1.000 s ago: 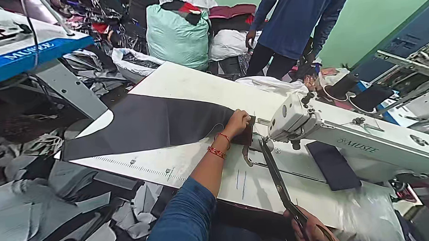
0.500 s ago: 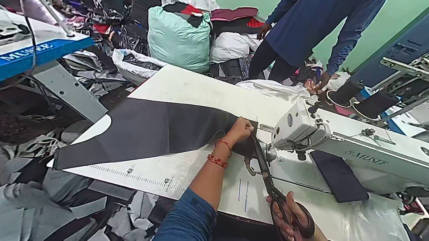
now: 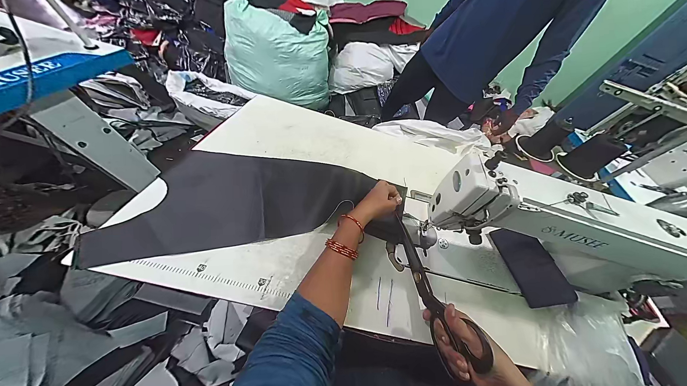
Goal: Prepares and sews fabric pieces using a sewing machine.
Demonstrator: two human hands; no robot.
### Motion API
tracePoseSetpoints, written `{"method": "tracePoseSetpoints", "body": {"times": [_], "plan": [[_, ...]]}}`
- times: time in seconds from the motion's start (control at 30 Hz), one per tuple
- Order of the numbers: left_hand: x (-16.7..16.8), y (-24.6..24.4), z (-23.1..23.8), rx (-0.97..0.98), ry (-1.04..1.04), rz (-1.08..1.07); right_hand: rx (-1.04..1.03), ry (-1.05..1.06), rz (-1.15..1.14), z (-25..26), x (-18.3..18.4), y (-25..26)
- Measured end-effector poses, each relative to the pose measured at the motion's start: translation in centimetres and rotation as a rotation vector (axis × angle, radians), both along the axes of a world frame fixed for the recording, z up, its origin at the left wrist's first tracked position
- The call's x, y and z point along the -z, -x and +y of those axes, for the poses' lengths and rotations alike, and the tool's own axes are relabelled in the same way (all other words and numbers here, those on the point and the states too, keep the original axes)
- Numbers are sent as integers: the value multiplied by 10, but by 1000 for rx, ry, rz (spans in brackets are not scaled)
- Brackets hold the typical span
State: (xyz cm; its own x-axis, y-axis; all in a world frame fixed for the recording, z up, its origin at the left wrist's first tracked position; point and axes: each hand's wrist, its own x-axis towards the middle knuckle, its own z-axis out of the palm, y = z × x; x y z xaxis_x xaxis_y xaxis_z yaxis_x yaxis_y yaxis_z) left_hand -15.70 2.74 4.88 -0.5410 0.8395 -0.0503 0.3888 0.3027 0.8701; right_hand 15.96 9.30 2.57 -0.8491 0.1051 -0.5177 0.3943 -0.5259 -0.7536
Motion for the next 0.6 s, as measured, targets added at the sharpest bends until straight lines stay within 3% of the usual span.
{"method": "tracePoseSetpoints", "body": {"times": [0.13,0.23,0.33,0.5,0.6], "plan": [[-25,-16,-12,-12,-43,-83,-101,-177,2,12,-5,-47],[2,1,2,85,-247,-187,-106,-288,-52,21,-12,-87],[12,10,9,170,-317,-273,-62,-418,-87,32,-18,-122],[52,8,7,229,-353,41,35,-802,-349,47,-29,-127],[21,-18,0,165,-177,179,-29,-1163,-516,66,-31,-97]]}}
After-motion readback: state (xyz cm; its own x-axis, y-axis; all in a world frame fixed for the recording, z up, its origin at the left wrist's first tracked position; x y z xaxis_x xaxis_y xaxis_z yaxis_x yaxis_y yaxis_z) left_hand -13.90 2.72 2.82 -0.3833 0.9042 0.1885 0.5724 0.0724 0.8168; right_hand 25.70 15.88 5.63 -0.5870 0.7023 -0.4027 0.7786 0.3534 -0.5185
